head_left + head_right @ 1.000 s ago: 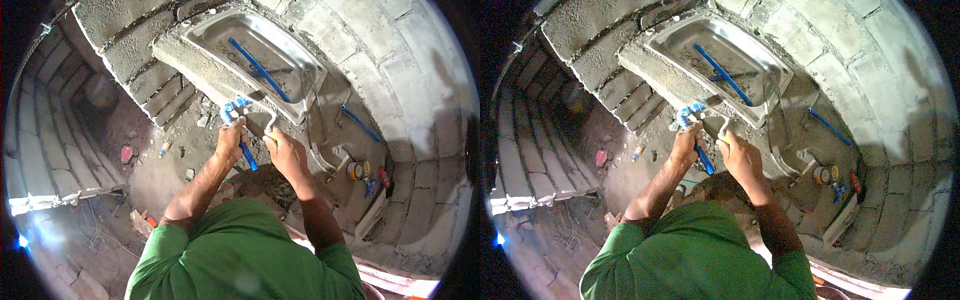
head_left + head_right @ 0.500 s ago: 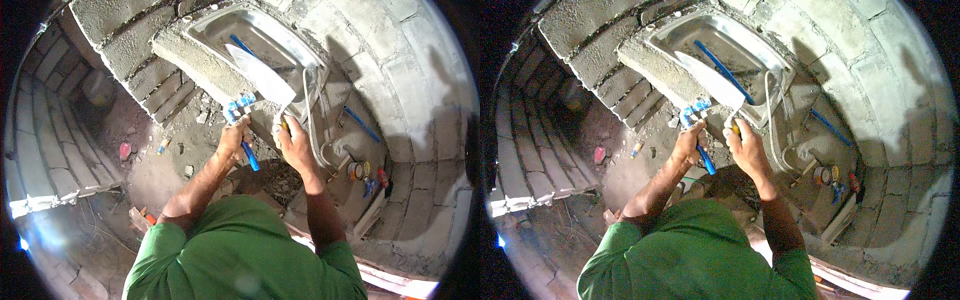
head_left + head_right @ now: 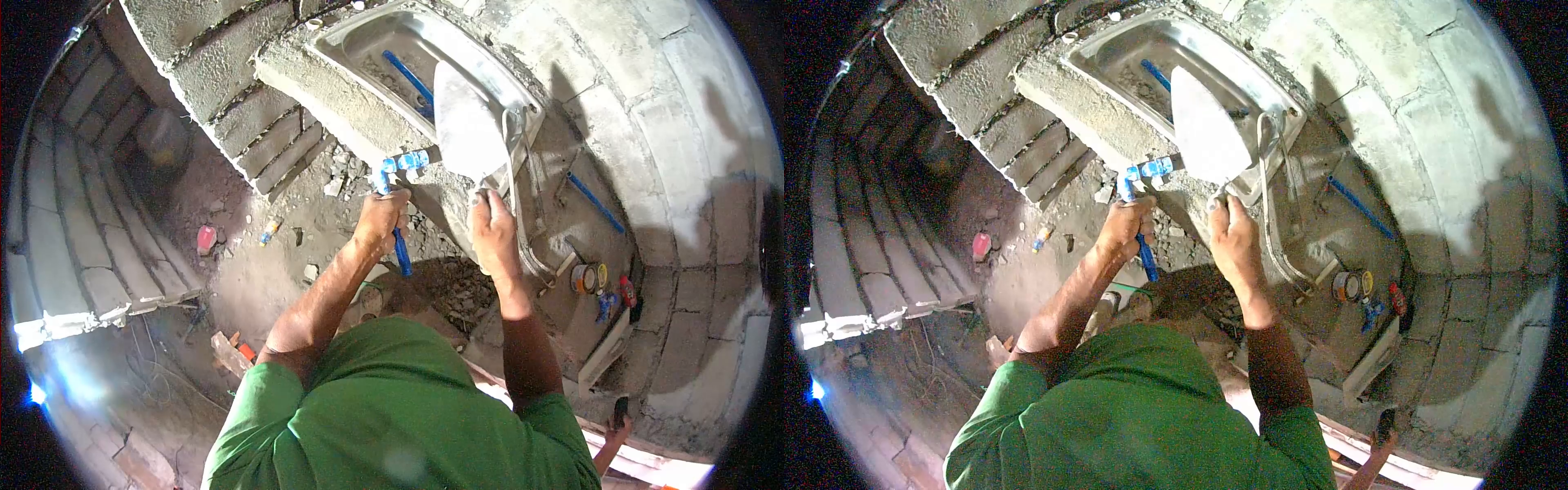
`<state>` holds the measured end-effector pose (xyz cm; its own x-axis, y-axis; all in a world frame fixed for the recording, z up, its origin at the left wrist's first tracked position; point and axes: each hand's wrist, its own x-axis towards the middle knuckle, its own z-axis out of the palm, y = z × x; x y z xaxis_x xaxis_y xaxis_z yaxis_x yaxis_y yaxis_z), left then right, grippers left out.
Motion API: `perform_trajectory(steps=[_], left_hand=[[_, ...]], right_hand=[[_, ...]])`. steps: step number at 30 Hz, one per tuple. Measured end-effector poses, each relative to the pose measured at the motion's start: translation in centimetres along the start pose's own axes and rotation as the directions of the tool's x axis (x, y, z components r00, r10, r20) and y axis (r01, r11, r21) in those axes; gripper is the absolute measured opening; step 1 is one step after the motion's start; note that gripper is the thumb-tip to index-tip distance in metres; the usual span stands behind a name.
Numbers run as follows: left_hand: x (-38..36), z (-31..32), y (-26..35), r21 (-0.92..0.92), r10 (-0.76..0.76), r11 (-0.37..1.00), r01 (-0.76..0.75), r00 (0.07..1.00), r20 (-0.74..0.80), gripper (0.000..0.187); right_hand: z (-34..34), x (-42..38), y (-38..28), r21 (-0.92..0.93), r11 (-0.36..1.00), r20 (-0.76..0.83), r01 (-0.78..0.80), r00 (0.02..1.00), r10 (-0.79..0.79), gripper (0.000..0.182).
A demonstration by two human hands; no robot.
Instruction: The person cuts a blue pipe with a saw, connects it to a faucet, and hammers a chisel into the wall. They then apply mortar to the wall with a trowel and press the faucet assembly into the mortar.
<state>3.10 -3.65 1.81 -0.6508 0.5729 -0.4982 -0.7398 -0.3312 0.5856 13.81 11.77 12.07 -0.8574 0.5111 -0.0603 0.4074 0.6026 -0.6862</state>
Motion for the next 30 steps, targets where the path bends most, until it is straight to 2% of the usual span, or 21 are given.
perform_trajectory(steps=[2,3,4,5,6,8,10,11,12,13,14,15,16,17,19,21,24,25,26,28,30], left_hand=[[0.0,0.3,0.1,-0.026,-0.015,1.000,0.014,0.999,-0.031,0.023],[0.0,0.4,0.1,-0.023,-0.015,1.000,0.015,1.000,-0.026,0.023],[-0.1,0.4,0.2,-0.025,-0.020,0.999,0.020,1.000,-0.023,0.022],[-0.1,0.3,0.3,-0.029,-0.024,0.999,0.023,0.999,-0.025,0.021],[-0.1,0.2,0.2,-0.030,-0.027,0.999,0.026,0.999,-0.030,0.021],[0.0,0.0,0.1,-0.058,-0.022,0.998,0.024,0.999,0.028,0.021],[0.0,0.0,0.3,-0.031,-0.034,0.999,0.035,0.999,0.022,0.022],[-0.1,-0.1,0.4,0.019,-0.021,1.000,0.020,1.000,0.023,0.017],[0.0,-0.2,0.4,0.061,-0.002,0.998,0.001,1.000,0.020,0.013],[-0.1,-0.3,0.2,-0.011,0.087,0.996,-0.086,0.994,0.061,0.010],[-0.6,-0.2,0.4,-0.012,0.086,0.996,-0.086,0.995,0.052,0.010],[-1.1,0.0,0.8,-0.089,0.151,0.985,-0.147,0.988,0.040,0.014],[-1.4,0.4,1.4,-0.162,0.217,0.964,-0.210,0.976,0.029,0.018],[-1.8,0.7,1.5,-0.153,0.281,0.950,-0.274,0.959,0.026,0.019],[-1.7,-0.5,2.0,-0.060,0.260,0.965,-0.256,0.963,0.066,0.023],[-1.6,-0.6,2.3,0.081,0.209,0.974,-0.213,0.976,0.055,0.029],[-1.8,0.7,2.5,0.119,0.191,0.975,-0.190,0.982,0.005,0.027],[-1.9,1.1,2.4,0.126,0.196,0.973,-0.193,0.980,-0.015,0.030],[-1.8,1.3,2.4,0.127,0.199,0.972,-0.196,0.980,-0.015,0.030],[-1.7,1.5,2.4,0.063,0.160,0.986,-0.157,0.986,-0.043,0.029],[-1.6,1.6,2.6,0.064,0.168,0.984,-0.165,0.985,-0.039,0.027]], right_hand=[[1.5,-0.1,2.2,-0.375,0.851,-0.108,0.367,0.895,-0.434,0.035],[1.4,0.3,2.8,-0.424,0.792,-0.129,0.439,0.837,-0.532,0.033],[1.1,0.2,3.3,-0.427,0.791,-0.129,0.439,0.836,-0.534,0.033],[0.2,-0.2,1.0,-0.191,0.953,-0.143,0.234,0.954,-0.263,0.034],[-0.2,-0.6,-0.2,0.050,0.998,-0.081,-0.026,0.996,0.030,0.036],[-0.1,-0.7,0.3,0.004,0.999,-0.146,0.046,0.988,-0.045,0.036],[-0.5,-1.0,-0.4,-0.097,0.985,0.232,-0.144,0.959,0.163,0.045],[-0.5,-1.4,-1.0,-0.168,0.985,0.176,0.027,0.984,0.003,0.044],[-0.5,-1.7,-1.2,-0.212,0.976,0.134,0.042,0.991,-0.013,0.046],[-0.5,-1.6,-1.3,-0.162,0.986,0.076,0.036,0.997,-0.024,0.046],[-0.3,-1.7,-1.3,-0.107,0.994,0.019,0.027,1.000,-0.025,0.046],[-0.6,-1.4,-1.4,-0.047,0.998,0.048,-0.039,0.998,0.041,0.047],[-0.3,-1.5,-0.6,-0.111,0.983,-0.100,0.147,0.982,-0.158,0.044],[0.0,-1.2,-0.2,-0.111,0.980,-0.106,0.167,0.978,-0.179,0.043],[0.1,-1.1,0.4,-0.115,0.976,-0.110,0.185,0.974,-0.198,0.042],[0.1,-1.6,-2.2,-0.017,0.995,-0.058,0.101,0.993,-0.101,0.042],[2.1,-0.6,-2.4,0.021,0.988,-0.163,0.151,0.976,-0.145,0.039],[2.0,-0.6,-2.7,-0.025,0.982,-0.124,0.189,0.974,-0.191,0.036],[2.1,-0.3,-3.0,-0.106,0.989,0.013,0.104,0.995,-0.103,0.035],[2.7,0.2,-1.9,-0.185,0.975,0.013,0.120,0.993,-0.120,0.034],[2.4,0.5,-2.3,-0.023,0.990,-0.029,0.140,0.990,-0.141,0.032]])
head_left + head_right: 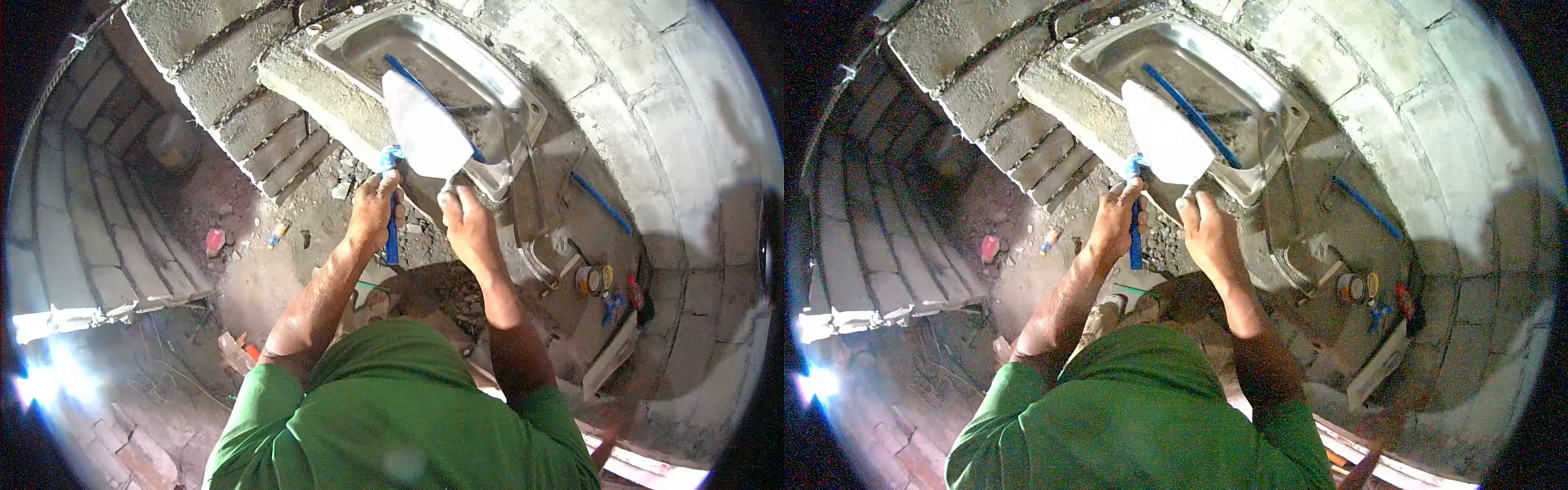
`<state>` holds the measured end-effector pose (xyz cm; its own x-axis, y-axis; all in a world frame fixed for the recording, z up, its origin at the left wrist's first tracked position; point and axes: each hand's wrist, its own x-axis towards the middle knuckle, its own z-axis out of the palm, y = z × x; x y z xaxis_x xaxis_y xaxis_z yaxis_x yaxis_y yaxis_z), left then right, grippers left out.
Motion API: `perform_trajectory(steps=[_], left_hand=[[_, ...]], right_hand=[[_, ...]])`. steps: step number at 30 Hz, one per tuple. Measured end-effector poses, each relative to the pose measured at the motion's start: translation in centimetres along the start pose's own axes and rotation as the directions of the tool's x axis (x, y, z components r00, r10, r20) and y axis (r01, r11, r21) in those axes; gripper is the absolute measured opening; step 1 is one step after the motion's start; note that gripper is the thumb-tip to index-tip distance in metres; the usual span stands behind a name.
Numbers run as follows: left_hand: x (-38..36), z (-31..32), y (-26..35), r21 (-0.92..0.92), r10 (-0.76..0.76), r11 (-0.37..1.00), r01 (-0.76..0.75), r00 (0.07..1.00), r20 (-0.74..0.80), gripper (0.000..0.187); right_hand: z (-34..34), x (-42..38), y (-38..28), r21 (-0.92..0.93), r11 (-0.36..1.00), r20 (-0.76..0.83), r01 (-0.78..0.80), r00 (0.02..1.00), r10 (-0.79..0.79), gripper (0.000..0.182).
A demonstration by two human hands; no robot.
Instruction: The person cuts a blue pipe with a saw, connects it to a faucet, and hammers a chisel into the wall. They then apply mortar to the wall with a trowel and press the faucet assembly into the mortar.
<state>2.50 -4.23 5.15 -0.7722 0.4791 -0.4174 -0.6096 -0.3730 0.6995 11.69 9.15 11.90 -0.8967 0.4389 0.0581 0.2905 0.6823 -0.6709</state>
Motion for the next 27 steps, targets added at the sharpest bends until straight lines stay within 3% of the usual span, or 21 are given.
perform_trajectory(steps=[2,4,5,6,8,9,10,12,15,18,19,20,22,23,24,25,26,27], left_hand=[[-0.3,-0.1,-0.1,0.007,-0.006,1.000,0.006,1.000,-0.002,0.025],[-0.2,0.3,0.1,-0.063,-0.015,0.998,0.016,1.000,0.011,0.025],[-0.1,0.4,0.1,-0.063,-0.013,0.998,0.014,1.000,0.016,0.025],[0.0,0.3,0.0,-0.092,-0.016,0.996,0.018,1.000,0.027,0.025],[-0.1,0.1,0.1,-0.123,-0.018,0.992,0.022,0.999,0.031,0.025],[-0.3,0.2,0.2,-0.052,-0.006,0.999,0.007,1.000,0.019,0.025],[-0.4,0.3,0.4,0.019,0.007,1.000,-0.007,1.000,0.010,0.026],[-0.4,-0.1,0.1,0.057,0.040,0.998,-0.041,0.999,0.007,0.028],[0.3,-1.8,-1.2,0.389,0.232,0.889,-0.241,0.970,0.073,0.033],[0.8,-2.9,-1.7,0.420,0.240,0.867,-0.267,0.964,0.118,0.034],[0.8,-2.7,-1.8,0.442,0.288,0.846,-0.299,0.953,0.092,0.034],[0.8,-2.5,-1.5,0.440,0.294,0.845,-0.304,0.951,0.092,0.034],[0.5,-2.3,-1.3,0.520,0.298,0.808,-0.278,0.953,0.047,0.034],[0.2,-2.2,-0.8,0.521,0.252,0.820,-0.236,0.967,0.040,0.034],[0.9,-2.5,-1.4,0.516,0.250,0.824,-0.234,0.967,0.039,0.034],[2.1,-3.1,-2.5,0.593,0.491,0.660,-0.461,0.862,0.124,0.033],[1.8,-2.7,-2.2,0.638,0.680,0.434,-0.637,0.696,0.232,0.033],[1.0,-2.2,-1.3,0.627,0.383,0.704,-0.334,0.922,0.061,0.031]], right_hand=[[-0.3,0.0,0.0,0.018,0.999,-0.058,0.046,0.997,-0.045,0.031],[0.5,-0.2,0.6,-0.068,0.998,0.059,0.009,0.998,-0.005,0.028],[0.5,0.0,0.4,-0.247,0.967,0.070,0.067,0.996,-0.051,0.027],[0.1,0.1,0.2,-0.248,0.966,0.069,0.067,0.996,-0.052,0.027],[-0.9,0.5,-0.8,-0.082,0.993,-0.007,0.082,0.997,-0.083,0.028],[-0.9,0.9,-0.7,-0.022,0.998,-0.055,0.051,0.997,-0.052,0.030],[-0.8,0.8,-0.7,-0.051,0.984,-0.170,0.169,0.970,-0.175,0.030],[-1.7,0.9,-1.2,-0.140,0.984,0.089,0.112,0.991,-0.100,0.031],[-2.5,1.3,-1.0,-0.229,0.971,0.163,0.074,0.986,-0.036,0.031],[-4.1,2.1,-2.9,-0.104,0.994,0.039,-0.036,0.998,0.041,0.035],[-3.7,2.0,-2.2,-0.125,0.988,-0.102,0.095,0.989,-0.108,0.032],[-4.0,1.8,-2.2,-0.126,0.987,-0.102,0.101,0.988,-0.114,0.032],[-4.7,1.1,-2.6,-0.407,0.823,-0.118,0.397,0.870,-0.478,0.029],[-4.9,0.9,-3.0,-0.456,0.754,-0.115,0.473,0.809,-0.577,0.033],[-4.8,0.6,-3.0,-0.459,0.752,-0.110,0.473,0.810,-0.577,0.033],[-4.6,0.2,-3.0,-0.404,0.766,-0.080,0.501,0.814,-0.575,0.034],[-4.5,-0.1,-2.8,-0.346,0.780,-0.052,0.522,0.819,-0.572,0.035],[-3.8,0.0,-1.7,-0.348,0.768,-0.033,0.537,0.812,-0.583,0.034]])
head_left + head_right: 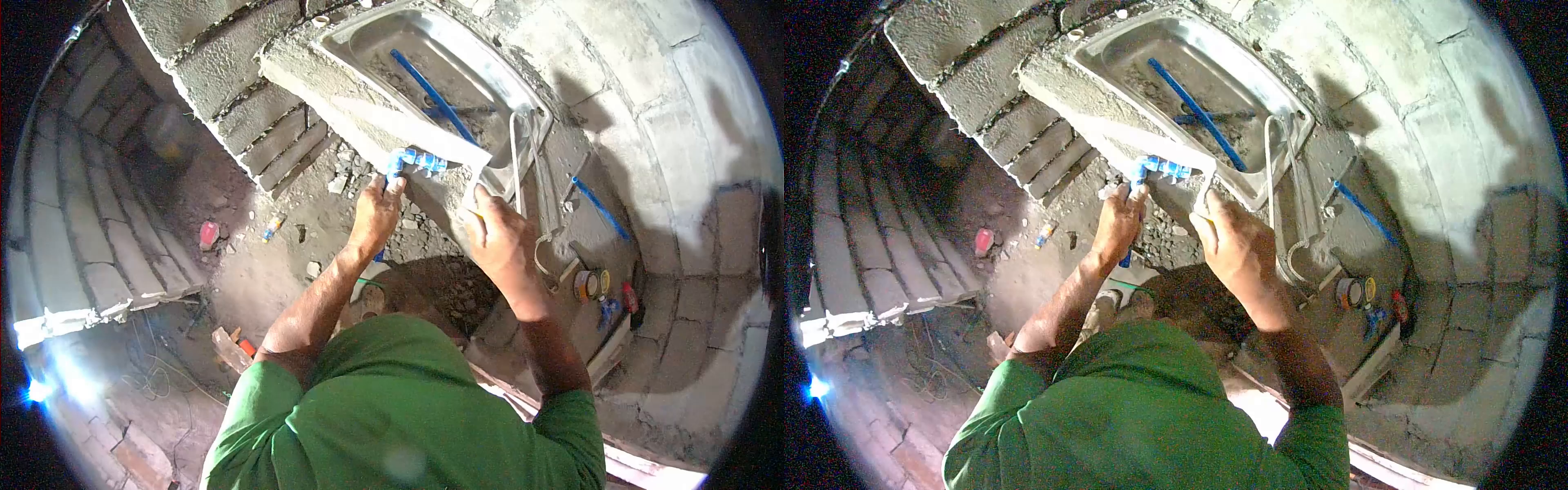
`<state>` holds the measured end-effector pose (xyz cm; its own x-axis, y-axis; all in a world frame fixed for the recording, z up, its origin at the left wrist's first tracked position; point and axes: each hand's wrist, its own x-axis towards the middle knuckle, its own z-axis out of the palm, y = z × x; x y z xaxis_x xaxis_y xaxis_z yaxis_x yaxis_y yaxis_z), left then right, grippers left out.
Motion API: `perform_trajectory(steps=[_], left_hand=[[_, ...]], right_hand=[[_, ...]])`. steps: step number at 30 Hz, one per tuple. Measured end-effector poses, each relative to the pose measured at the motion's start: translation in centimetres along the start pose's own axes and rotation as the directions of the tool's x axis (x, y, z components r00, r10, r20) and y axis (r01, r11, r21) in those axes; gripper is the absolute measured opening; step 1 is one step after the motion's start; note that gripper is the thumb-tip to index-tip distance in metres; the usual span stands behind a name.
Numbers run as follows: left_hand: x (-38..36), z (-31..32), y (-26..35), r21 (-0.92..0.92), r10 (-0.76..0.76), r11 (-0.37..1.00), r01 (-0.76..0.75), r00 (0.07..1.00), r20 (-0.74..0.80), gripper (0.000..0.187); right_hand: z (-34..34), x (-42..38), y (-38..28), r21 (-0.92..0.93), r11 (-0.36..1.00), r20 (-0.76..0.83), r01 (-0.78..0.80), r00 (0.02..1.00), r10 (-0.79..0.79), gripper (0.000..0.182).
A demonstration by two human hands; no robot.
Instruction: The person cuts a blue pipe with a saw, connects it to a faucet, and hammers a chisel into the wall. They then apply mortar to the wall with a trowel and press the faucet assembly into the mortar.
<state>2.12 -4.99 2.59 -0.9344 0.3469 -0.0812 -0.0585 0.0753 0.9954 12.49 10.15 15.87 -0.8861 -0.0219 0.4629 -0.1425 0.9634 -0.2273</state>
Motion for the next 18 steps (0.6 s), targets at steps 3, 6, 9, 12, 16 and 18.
perform_trajectory(steps=[3,6,9,12,16,18], left_hand=[[0.2,0.2,-0.3,-0.043,-0.098,0.994,0.100,0.995,0.035,0.031],[0.5,0.3,-1.2,-0.085,-0.048,0.995,0.049,0.999,0.016,0.030],[-0.2,-0.1,0.9,-0.154,-0.175,0.970,0.186,0.981,0.084,0.029],[-0.1,-0.2,1.3,-0.229,-0.253,0.935,0.270,0.962,0.102,0.029],[-0.4,-1.0,2.2,-0.177,-0.214,0.955,0.240,0.965,0.152,0.028],[-0.2,-0.9,1.9,-0.231,-0.235,0.935,0.268,0.959,0.159,0.028]], right_hand=[[0.1,0.6,0.8,-0.206,0.974,0.252,-0.090,0.957,0.141,0.034],[-0.5,1.4,0.0,-0.220,0.975,0.133,-0.040,0.989,0.071,0.034],[-0.9,1.6,-1.1,-0.189,0.982,0.083,-0.010,0.996,0.026,0.035],[0.4,1.7,0.6,-0.255,0.960,0.313,-0.115,0.930,0.194,0.034],[-0.4,1.6,-0.9,-0.081,0.996,0.102,-0.042,0.993,0.050,0.027],[0.4,1.3,-0.3,-0.132,0.989,0.172,-0.062,0.981,0.085,0.027]])
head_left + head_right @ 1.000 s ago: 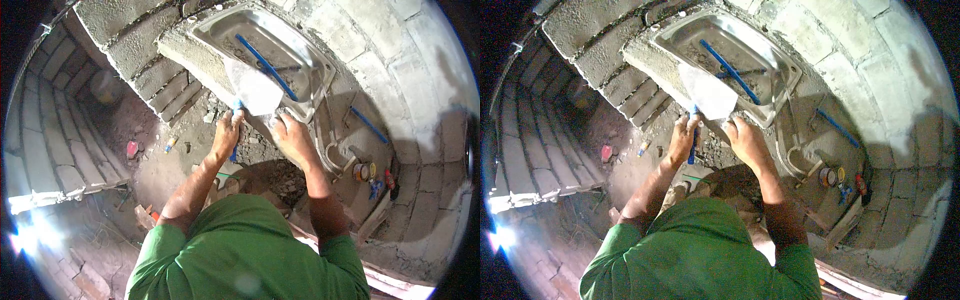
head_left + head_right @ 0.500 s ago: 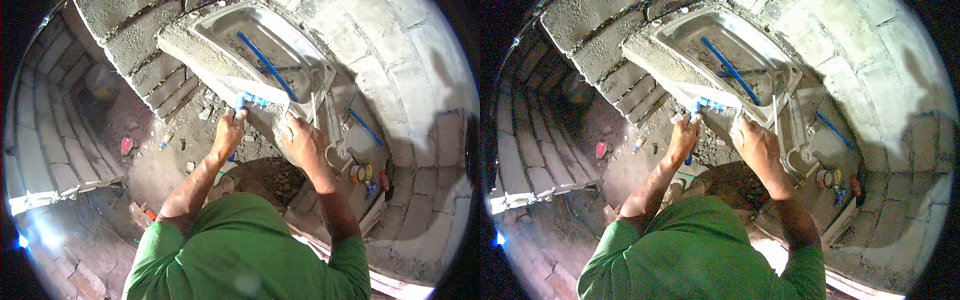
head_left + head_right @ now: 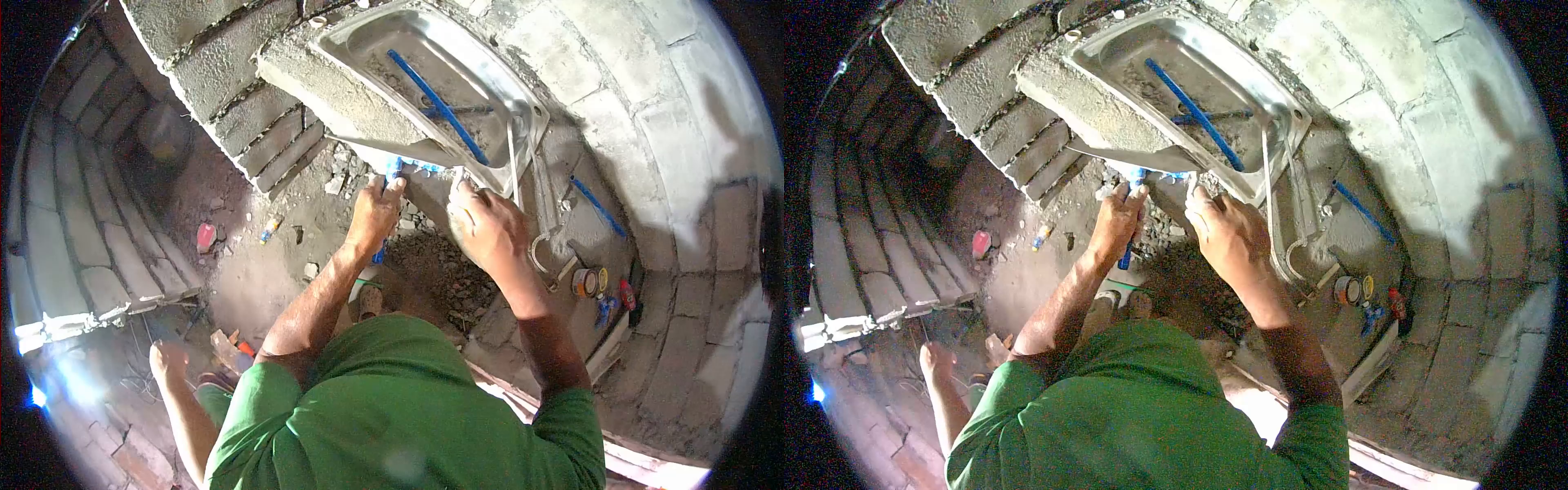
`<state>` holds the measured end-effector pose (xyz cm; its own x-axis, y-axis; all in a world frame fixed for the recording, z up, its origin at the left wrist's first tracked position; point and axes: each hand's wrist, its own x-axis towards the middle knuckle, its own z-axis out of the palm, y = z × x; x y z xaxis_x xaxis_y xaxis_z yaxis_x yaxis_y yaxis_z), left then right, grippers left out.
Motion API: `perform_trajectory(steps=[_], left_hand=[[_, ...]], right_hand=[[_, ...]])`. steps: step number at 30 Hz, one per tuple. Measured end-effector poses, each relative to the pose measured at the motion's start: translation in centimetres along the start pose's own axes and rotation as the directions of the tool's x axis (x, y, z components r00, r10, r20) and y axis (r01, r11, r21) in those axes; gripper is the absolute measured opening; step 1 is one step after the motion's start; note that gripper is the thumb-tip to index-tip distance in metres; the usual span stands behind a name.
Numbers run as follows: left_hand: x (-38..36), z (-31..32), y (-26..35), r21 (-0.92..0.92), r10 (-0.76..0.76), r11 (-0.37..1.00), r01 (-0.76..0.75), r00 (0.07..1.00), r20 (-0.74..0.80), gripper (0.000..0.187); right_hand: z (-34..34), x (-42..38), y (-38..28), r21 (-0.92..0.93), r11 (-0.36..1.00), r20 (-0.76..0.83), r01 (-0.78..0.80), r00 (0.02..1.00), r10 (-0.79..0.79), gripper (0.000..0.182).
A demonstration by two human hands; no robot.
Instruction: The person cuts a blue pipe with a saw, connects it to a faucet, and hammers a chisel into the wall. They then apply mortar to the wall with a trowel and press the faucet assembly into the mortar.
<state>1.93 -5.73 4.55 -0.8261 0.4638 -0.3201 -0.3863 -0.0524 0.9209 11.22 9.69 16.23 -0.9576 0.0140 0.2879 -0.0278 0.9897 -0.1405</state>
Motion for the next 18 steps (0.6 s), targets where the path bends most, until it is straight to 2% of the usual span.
perform_trajectory(steps=[1,2,3,5,7,9,10,11,13,14,15,16,17,18], left_hand=[[0.0,0.2,-0.1,-0.064,-0.023,0.998,0.023,1.000,0.003,0.032],[0.0,0.4,0.1,-0.055,-0.002,0.998,0.001,1.000,-0.016,0.030],[0.1,0.5,0.4,-0.054,0.006,0.999,-0.007,1.000,-0.011,0.030],[-0.2,0.1,0.5,0.044,0.040,0.998,-0.040,0.999,0.000,0.028],[0.4,0.1,-0.9,0.033,0.030,0.999,-0.030,1.000,0.004,0.030],[0.4,0.4,-1.1,-0.024,0.033,0.999,-0.034,0.999,-0.012,0.032],[0.4,0.5,-1.2,0.023,0.066,0.998,-0.065,0.996,-0.056,0.031],[0.6,0.4,-1.3,0.131,0.181,0.976,-0.173,0.982,-0.050,0.028],[-1.1,0.8,-0.5,0.043,0.286,0.957,-0.286,0.958,0.007,0.025],[-1.9,1.3,0.4,-0.010,0.269,0.963,-0.269,0.961,0.070,0.021],[-1.3,2.8,0.8,-0.133,0.516,0.855,-0.501,0.844,0.147,0.021],[-0.9,3.1,1.3,-0.042,0.521,0.852,-0.522,0.836,0.171,0.023],[-0.8,3.4,3.0,0.047,0.528,0.837,-0.546,0.827,0.194,0.026],[-0.9,3.8,4.9,0.100,0.520,0.829,-0.550,0.825,0.224,0.034]], right_hand=[[0.2,0.0,0.3,-0.051,0.998,0.075,-0.022,0.997,0.026,0.027],[0.2,0.3,0.7,-0.082,0.989,0.169,-0.121,0.976,0.134,0.026],[-0.1,0.3,0.9,-0.086,0.989,0.161,-0.123,0.978,0.135,0.026],[-0.4,0.0,0.7,0.029,0.999,-0.053,0.015,0.999,-0.013,0.026],[0.0,-0.4,0.7,0.049,0.998,-0.088,0.038,0.996,-0.034,0.029],[0.8,-0.3,1.3,-0.001,0.997,0.114,-0.079,0.990,0.079,0.033],[-0.1,-0.5,2.1,-0.086,0.980,0.217,-0.181,0.956,0.196,0.034],[1.3,-1.2,3.8,-0.032,0.979,0.074,-0.201,0.976,0.202,0.036],[-0.8,-1.5,3.3,0.179,0.960,-0.121,-0.217,0.963,0.241,0.039],[-1.6,-2.5,4.2,0.230,0.899,-0.066,-0.374,0.915,0.397,0.040],[-3.1,-3.6,4.9,0.275,0.806,-0.029,-0.523,0.834,0.551,0.041],[-3.8,-4.5,4.2,0.401,0.742,-0.101,-0.537,0.780,0.618,0.038],[-3.9,-5.7,5.0,0.405,0.740,-0.130,-0.537,0.767,0.628,0.038],[-3.8,-7.0,6.4,0.329,0.807,-0.222,-0.491,0.790,0.571,0.038]])
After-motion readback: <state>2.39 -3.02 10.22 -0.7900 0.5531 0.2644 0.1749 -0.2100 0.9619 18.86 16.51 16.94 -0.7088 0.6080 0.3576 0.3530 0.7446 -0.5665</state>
